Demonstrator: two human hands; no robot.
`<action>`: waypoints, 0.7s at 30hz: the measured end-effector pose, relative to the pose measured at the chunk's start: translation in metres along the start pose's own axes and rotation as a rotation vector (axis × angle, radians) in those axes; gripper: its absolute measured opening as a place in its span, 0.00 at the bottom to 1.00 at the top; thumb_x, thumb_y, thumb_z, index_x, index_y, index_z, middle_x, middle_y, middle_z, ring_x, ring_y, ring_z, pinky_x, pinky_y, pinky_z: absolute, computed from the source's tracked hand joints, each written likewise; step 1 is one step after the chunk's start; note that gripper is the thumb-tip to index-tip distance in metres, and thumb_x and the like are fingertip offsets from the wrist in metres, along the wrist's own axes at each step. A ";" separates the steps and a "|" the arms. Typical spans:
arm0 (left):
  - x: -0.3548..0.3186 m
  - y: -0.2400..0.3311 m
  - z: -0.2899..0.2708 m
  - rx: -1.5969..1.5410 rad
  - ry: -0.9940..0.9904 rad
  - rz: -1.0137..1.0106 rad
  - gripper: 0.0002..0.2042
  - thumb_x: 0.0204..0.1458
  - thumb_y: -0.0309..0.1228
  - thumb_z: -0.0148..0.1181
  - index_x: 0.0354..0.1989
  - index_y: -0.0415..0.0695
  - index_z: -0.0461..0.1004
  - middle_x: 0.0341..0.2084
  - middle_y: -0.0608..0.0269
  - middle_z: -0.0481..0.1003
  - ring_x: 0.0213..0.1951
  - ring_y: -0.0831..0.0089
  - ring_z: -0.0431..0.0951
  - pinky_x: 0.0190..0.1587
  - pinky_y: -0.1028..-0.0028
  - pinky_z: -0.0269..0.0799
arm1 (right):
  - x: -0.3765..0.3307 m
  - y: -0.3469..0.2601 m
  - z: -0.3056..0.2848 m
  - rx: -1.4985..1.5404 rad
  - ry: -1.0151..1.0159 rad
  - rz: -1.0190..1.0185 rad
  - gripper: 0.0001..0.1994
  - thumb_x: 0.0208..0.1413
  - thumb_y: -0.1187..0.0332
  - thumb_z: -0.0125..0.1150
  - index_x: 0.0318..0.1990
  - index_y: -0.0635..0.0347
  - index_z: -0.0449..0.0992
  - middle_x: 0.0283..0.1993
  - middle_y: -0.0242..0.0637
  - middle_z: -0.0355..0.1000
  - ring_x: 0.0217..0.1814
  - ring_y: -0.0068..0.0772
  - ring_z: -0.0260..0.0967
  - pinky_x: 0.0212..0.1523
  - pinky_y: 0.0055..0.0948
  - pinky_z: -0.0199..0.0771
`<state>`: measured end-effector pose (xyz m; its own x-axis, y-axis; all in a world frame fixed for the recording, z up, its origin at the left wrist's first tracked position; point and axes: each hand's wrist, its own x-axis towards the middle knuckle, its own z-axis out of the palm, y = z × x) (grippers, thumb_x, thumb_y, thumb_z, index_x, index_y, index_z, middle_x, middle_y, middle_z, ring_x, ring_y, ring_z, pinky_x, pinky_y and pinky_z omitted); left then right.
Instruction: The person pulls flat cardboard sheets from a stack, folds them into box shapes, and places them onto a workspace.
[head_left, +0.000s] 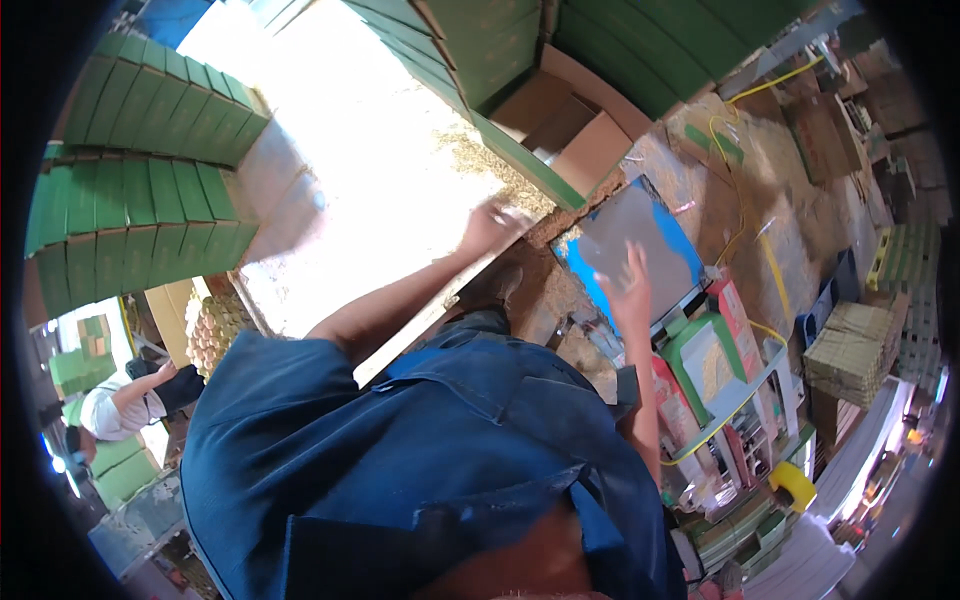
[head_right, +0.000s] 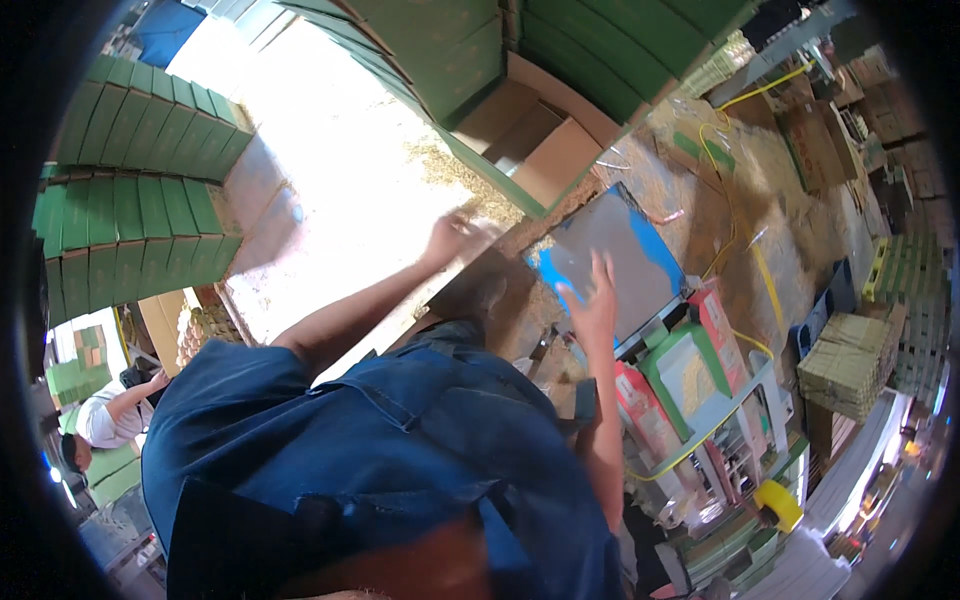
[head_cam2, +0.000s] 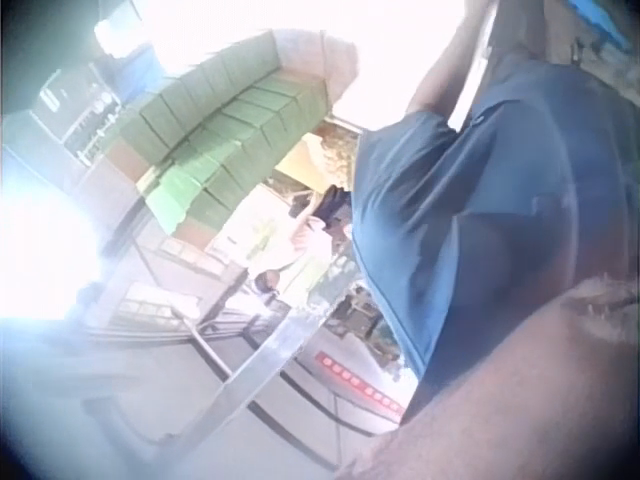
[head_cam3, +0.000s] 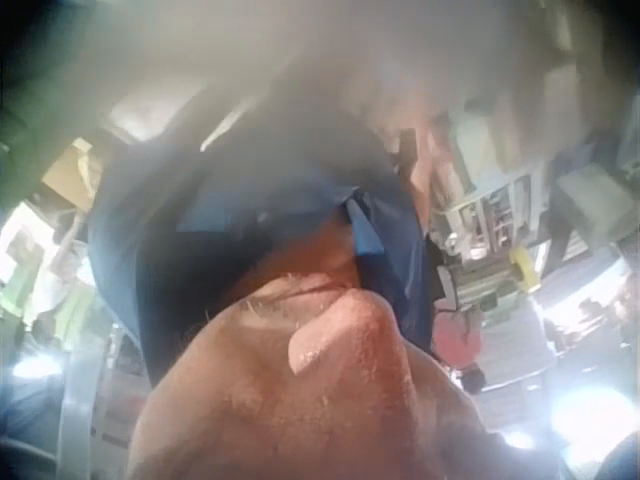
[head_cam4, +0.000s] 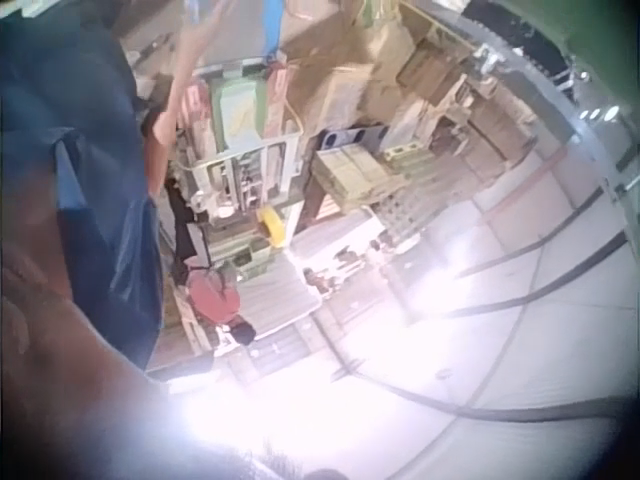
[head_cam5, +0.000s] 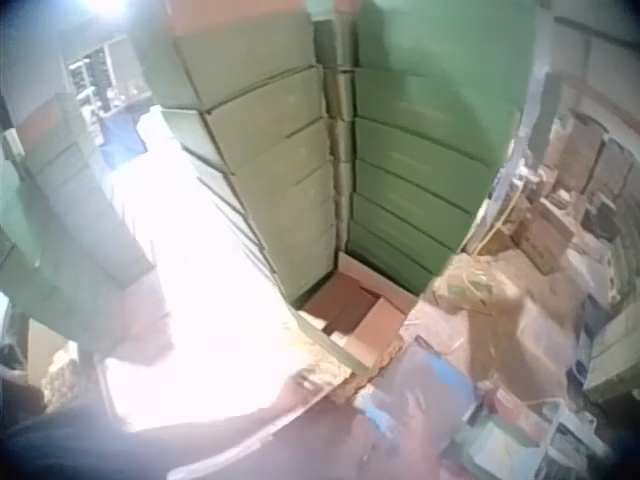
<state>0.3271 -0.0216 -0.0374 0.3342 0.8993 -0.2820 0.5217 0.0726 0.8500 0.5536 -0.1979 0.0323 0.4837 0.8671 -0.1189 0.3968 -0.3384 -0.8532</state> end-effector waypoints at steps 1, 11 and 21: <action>0.034 -0.024 -0.027 0.009 0.150 0.048 0.32 0.46 0.39 0.73 0.60 0.40 0.70 0.40 0.51 0.78 0.42 0.64 0.79 0.46 0.67 0.76 | 0.022 -0.022 0.005 0.119 -0.049 0.027 0.37 0.46 0.66 0.71 0.66 0.58 0.64 0.70 0.59 0.56 0.71 0.56 0.56 0.66 0.41 0.62; 0.130 0.011 -0.098 -0.343 -0.335 0.097 0.25 0.53 0.25 0.66 0.61 0.47 0.70 0.55 0.60 0.73 0.56 0.68 0.73 0.60 0.67 0.71 | 0.099 -0.043 0.086 -0.020 -0.106 -0.108 0.16 0.54 0.63 0.65 0.47 0.60 0.79 0.56 0.49 0.72 0.54 0.50 0.72 0.54 0.39 0.70; 0.023 0.050 -0.045 -0.327 -0.367 0.243 0.14 0.53 0.25 0.65 0.48 0.41 0.80 0.53 0.53 0.76 0.51 0.69 0.77 0.54 0.70 0.75 | -0.014 0.015 0.012 0.014 0.110 -0.335 0.11 0.54 0.73 0.61 0.45 0.65 0.82 0.72 0.43 0.59 0.70 0.38 0.62 0.68 0.31 0.57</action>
<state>0.3254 0.0219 0.0185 0.6970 0.7018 -0.1473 0.1434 0.0648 0.9875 0.5432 -0.2107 0.0147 0.4098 0.8844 0.2233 0.5371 -0.0361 -0.8428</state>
